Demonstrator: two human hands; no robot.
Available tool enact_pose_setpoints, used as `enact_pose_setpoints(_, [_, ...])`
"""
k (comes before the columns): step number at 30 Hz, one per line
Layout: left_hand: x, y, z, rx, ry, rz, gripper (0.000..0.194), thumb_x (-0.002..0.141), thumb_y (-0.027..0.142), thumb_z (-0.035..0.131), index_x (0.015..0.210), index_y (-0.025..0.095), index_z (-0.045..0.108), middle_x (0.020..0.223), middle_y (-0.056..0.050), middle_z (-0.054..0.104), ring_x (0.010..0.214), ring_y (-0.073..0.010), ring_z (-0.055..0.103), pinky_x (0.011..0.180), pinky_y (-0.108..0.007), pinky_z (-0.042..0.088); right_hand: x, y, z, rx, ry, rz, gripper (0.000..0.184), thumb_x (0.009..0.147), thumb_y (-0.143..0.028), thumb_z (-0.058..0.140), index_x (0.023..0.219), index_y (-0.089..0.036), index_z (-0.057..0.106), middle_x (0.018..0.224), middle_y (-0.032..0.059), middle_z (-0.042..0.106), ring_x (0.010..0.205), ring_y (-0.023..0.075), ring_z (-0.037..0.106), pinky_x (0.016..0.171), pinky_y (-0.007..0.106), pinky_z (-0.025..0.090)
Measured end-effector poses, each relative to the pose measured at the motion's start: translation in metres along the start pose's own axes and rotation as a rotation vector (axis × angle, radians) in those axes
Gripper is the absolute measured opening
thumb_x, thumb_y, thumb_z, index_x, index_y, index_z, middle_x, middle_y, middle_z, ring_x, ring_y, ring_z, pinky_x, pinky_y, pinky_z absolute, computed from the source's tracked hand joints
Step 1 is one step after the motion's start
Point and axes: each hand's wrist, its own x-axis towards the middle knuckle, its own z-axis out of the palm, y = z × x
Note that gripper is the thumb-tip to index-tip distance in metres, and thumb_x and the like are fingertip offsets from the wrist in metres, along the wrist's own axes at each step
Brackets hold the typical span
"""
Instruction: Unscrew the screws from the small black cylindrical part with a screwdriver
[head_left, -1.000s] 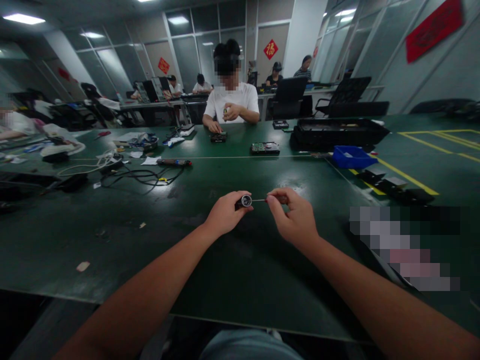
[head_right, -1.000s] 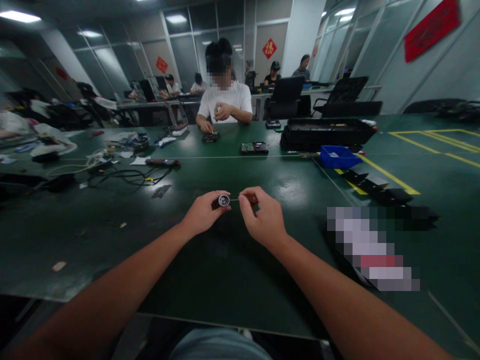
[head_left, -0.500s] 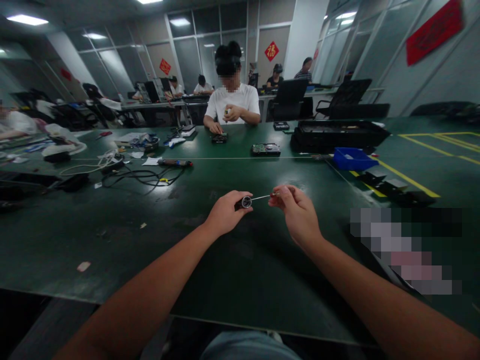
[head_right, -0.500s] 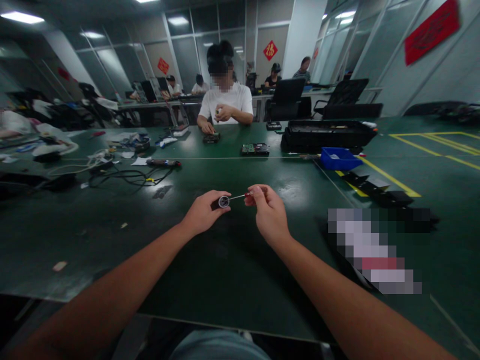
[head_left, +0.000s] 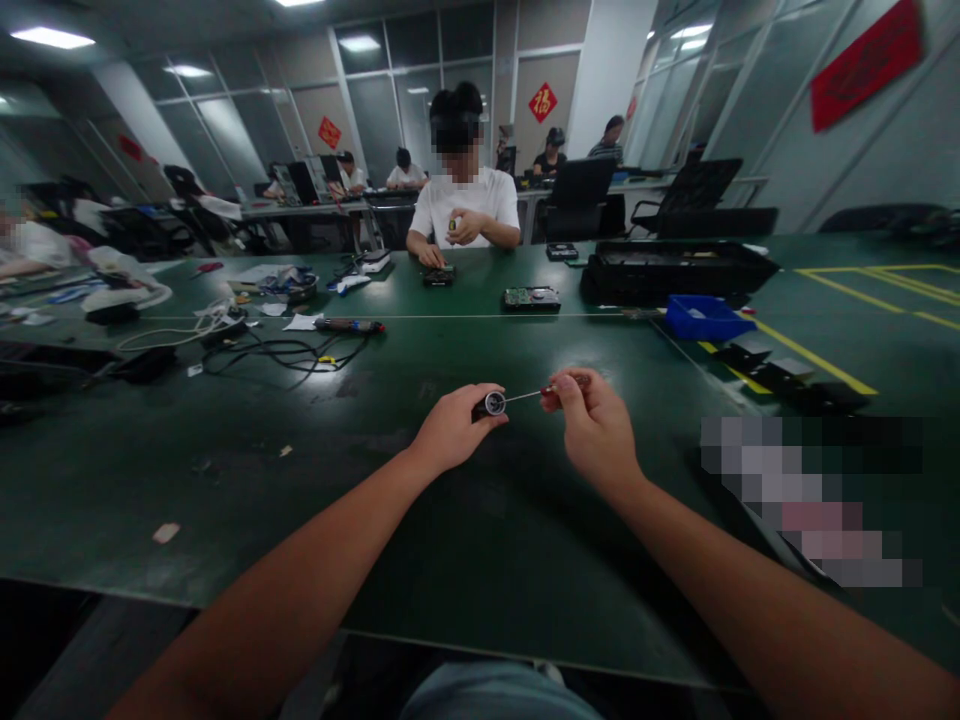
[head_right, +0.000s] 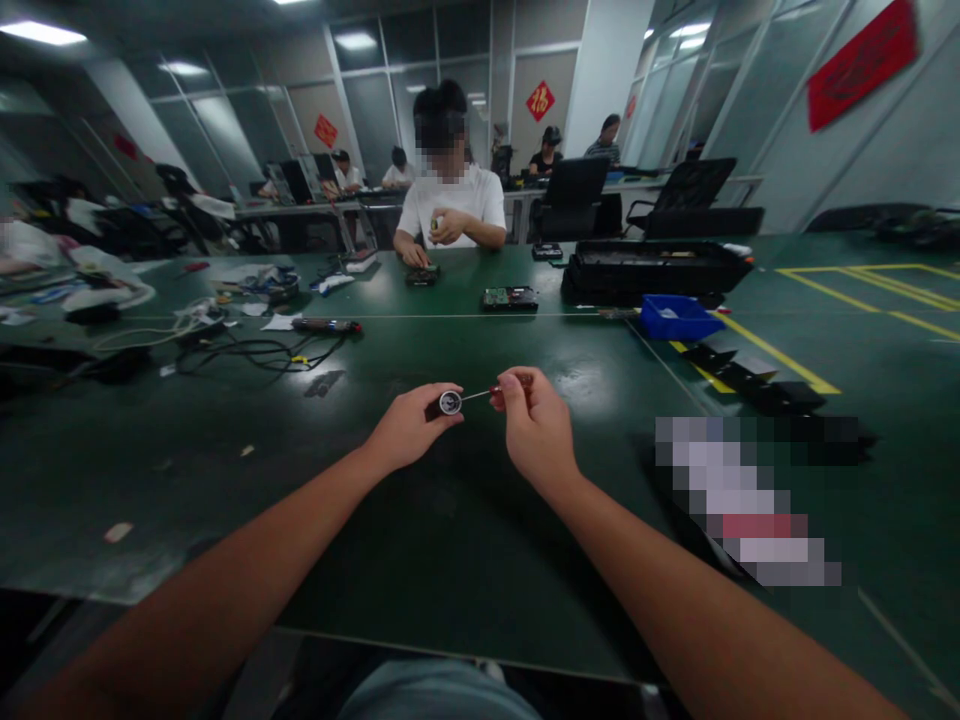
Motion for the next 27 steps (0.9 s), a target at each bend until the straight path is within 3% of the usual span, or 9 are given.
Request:
enact_pose_setpoints(11, [-0.001, 0.001, 0.000, 0.006, -0.023, 0.004, 0.037, 0.086, 0.029, 0.072, 0.122, 0.023, 0.066, 0.114, -0.005, 0.071, 0.102, -0.0214, 0.066, 0.093, -0.037, 0.051, 0.000, -0.003, -0.002, -0.108, -0.021, -0.045, 0.027, 0.097, -0.045, 0.053, 0.098, -0.020, 0.063, 0.081, 0.0045, 0.072, 0.073, 0.0187, 0.069, 0.069, 0.033, 0.053])
enact_pose_setpoints(16, [-0.002, -0.001, 0.001, -0.016, -0.030, -0.006, 0.038, 0.086, 0.031, 0.072, 0.123, 0.024, 0.066, 0.115, -0.005, 0.071, 0.102, -0.0213, 0.065, 0.091, -0.036, 0.052, -0.004, -0.012, -0.007, -0.378, -0.034, -0.172, 0.033, 0.086, -0.051, 0.069, 0.073, -0.021, 0.063, 0.061, -0.0008, 0.065, 0.052, 0.0139, 0.058, 0.053, 0.027, 0.042])
enact_pose_setpoints(21, [-0.003, 0.000, 0.001, -0.013, -0.031, -0.011, 0.036, 0.086, 0.029, 0.071, 0.122, 0.024, 0.066, 0.114, -0.005, 0.071, 0.102, -0.0211, 0.065, 0.091, -0.036, 0.051, -0.006, -0.011, -0.006, -0.439, -0.016, -0.227, 0.039, 0.085, -0.052, 0.070, 0.062, -0.022, 0.057, 0.051, -0.0041, 0.055, 0.044, 0.0104, 0.049, 0.047, 0.025, 0.035])
enact_pose_setpoints(27, [-0.003, -0.001, 0.001, -0.005, -0.020, -0.017, 0.037, 0.086, 0.030, 0.071, 0.122, 0.024, 0.066, 0.114, -0.004, 0.071, 0.102, -0.0210, 0.066, 0.093, -0.037, 0.051, -0.007, -0.016, -0.006, -0.447, -0.064, -0.253, 0.034, 0.086, -0.050, 0.069, 0.069, -0.021, 0.062, 0.059, -0.0018, 0.063, 0.045, 0.0107, 0.052, 0.049, 0.026, 0.037])
